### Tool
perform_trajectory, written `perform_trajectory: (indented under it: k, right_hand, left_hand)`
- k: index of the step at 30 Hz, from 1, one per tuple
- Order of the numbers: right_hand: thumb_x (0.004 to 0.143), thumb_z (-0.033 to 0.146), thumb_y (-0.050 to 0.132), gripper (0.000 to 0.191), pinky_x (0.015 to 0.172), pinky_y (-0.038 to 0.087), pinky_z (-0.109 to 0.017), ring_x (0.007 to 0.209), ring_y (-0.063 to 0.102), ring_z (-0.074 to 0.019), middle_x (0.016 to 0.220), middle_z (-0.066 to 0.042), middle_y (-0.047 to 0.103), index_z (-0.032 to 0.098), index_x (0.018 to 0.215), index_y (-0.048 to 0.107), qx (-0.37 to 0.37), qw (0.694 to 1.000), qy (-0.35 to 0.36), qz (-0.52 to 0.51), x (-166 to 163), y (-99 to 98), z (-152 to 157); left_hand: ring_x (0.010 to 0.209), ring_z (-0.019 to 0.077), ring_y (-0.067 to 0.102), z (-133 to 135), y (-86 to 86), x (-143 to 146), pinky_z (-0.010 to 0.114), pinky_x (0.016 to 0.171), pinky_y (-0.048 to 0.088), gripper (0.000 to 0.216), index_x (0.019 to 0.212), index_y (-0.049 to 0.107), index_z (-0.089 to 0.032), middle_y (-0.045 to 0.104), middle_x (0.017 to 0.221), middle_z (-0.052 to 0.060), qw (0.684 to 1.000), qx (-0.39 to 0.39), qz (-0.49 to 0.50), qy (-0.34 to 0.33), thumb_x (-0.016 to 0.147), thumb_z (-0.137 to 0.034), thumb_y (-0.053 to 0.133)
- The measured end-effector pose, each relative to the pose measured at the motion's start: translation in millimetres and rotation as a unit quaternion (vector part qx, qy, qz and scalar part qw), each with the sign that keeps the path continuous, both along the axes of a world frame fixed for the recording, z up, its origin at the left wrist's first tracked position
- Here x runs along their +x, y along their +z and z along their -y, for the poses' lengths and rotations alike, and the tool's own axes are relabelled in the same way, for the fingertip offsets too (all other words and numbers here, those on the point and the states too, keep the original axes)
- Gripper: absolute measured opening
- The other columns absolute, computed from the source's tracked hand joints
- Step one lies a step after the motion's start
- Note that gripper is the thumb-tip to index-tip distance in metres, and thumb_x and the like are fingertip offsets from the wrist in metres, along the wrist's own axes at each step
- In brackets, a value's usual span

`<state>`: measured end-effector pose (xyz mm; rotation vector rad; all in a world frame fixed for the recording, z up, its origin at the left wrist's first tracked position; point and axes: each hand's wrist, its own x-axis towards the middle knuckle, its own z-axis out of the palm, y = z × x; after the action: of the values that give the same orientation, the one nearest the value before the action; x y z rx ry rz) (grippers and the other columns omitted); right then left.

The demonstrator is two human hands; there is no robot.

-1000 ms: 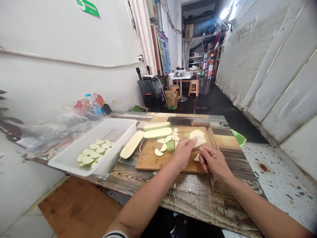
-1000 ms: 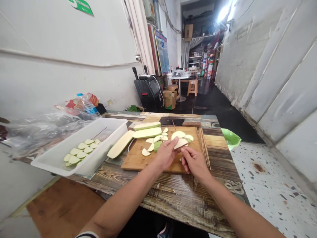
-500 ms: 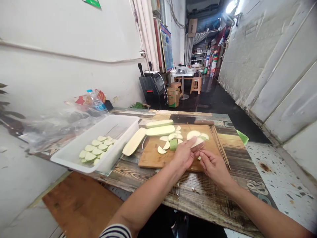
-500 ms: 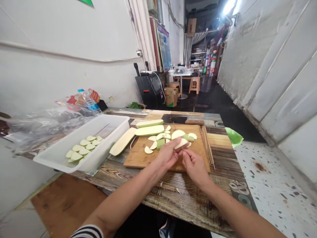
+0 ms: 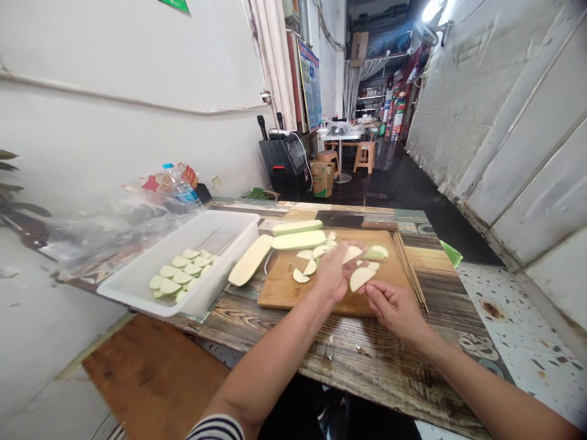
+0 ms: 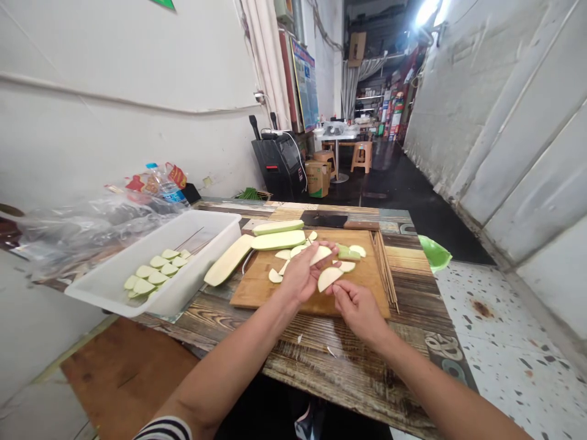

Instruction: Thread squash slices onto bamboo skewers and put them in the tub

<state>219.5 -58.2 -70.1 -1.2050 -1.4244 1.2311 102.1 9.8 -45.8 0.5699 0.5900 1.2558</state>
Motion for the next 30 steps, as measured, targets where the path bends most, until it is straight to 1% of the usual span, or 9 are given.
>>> perform_trajectory:
  k: [8,12,14,19,21,23,26,28,30]
  right_hand:
    - [0.081,0.043,0.048,0.029,0.035,0.02,-0.019,0.036,0.027,-0.0052,0.044,0.008,0.033,0.016,0.08,0.058,0.02,0.999,-0.028,0.008,9,-8.7,-10]
    - [0.079,0.042,0.053,0.028,0.034,0.02,-0.018,0.036,0.029,-0.0056,0.045,0.008,0.037,0.016,0.089,0.06,0.036,0.995,-0.09,-0.017,40,2.4,-19]
    - [0.078,0.042,0.055,0.027,0.032,0.018,-0.018,0.034,0.026,-0.0048,0.044,0.009,0.034,0.017,0.087,0.059,0.056,0.984,-0.158,-0.065,52,15.9,-20]
    - [0.077,0.041,0.056,0.024,0.03,0.017,-0.017,0.032,0.023,-0.0036,0.042,0.01,0.031,0.017,0.078,0.057,0.086,0.969,-0.206,-0.107,54,35.8,-16]
    - [0.078,0.041,0.055,0.024,0.03,0.017,-0.016,0.032,0.023,-0.0033,0.043,0.01,0.031,0.016,0.08,0.058,0.078,0.974,-0.19,-0.098,51,32.5,-16]
    - [0.079,0.04,0.054,0.024,0.03,0.017,-0.016,0.032,0.023,-0.0031,0.043,0.01,0.03,0.016,0.081,0.057,0.068,0.976,-0.177,-0.106,50,26.8,-17]
    - [0.08,0.039,0.054,0.024,0.031,0.015,-0.016,0.033,0.022,-0.003,0.043,0.01,0.031,0.016,0.083,0.057,0.057,0.977,-0.166,-0.119,50,21.0,-18]
    - [0.08,0.039,0.053,0.025,0.031,0.015,-0.016,0.033,0.023,-0.003,0.043,0.01,0.032,0.015,0.085,0.057,0.056,0.979,-0.162,-0.112,49,19.9,-18]
    - [0.081,0.04,0.051,0.027,0.031,0.016,-0.016,0.032,0.024,-0.0032,0.044,0.01,0.033,0.015,0.088,0.057,0.057,0.981,-0.156,-0.097,48,19.9,-17]
  left_hand:
    - [0.086,0.0216,0.062,6,-2.4,13,0.031,0.073,0.051,0.028,0.085,0.061,-0.008,0.065,0.094,0.014,0.997,0.025,-0.069,-0.027,0.08,-0.034,0.053]
    - [0.095,0.0205,0.059,0,-5.0,2,0.035,0.085,0.045,0.033,0.095,0.063,-0.013,0.064,0.1,0.011,0.965,0.158,-0.211,0.015,0.084,-0.039,0.045]
    - [0.099,0.0199,0.056,-6,-12.5,-5,0.036,0.092,0.04,0.028,0.094,0.064,-0.017,0.064,0.102,0.009,0.879,0.29,-0.379,0.017,0.084,-0.036,0.046]
    - [0.099,0.0222,0.052,-21,-28.4,-1,0.038,0.093,0.035,0.02,0.094,0.063,-0.018,0.064,0.097,0.008,0.57,0.506,-0.642,-0.08,0.08,-0.026,0.051]
    - [0.098,0.0237,0.052,-23,-29.3,5,0.038,0.091,0.035,0.019,0.093,0.062,-0.016,0.064,0.095,0.01,0.497,0.523,-0.689,-0.073,0.08,-0.023,0.051]
    - [0.096,0.025,0.052,-24,-28.7,8,0.039,0.089,0.036,0.019,0.092,0.062,-0.015,0.064,0.092,0.011,0.462,0.521,-0.715,-0.059,0.081,-0.02,0.048]
    - [0.093,0.0259,0.053,-22,-26.5,5,0.04,0.088,0.037,0.02,0.092,0.063,-0.014,0.063,0.089,0.013,0.497,0.497,-0.709,-0.051,0.079,-0.016,0.048]
    - [0.092,0.0249,0.054,-19,-24.0,1,0.038,0.088,0.038,0.022,0.094,0.064,-0.016,0.064,0.09,0.011,0.594,0.451,-0.664,-0.042,0.075,-0.016,0.053]
    - [0.089,0.0224,0.056,-19,-20.1,-3,0.034,0.084,0.042,0.023,0.094,0.065,-0.019,0.065,0.088,0.008,0.729,0.366,-0.578,-0.02,0.072,-0.019,0.058]
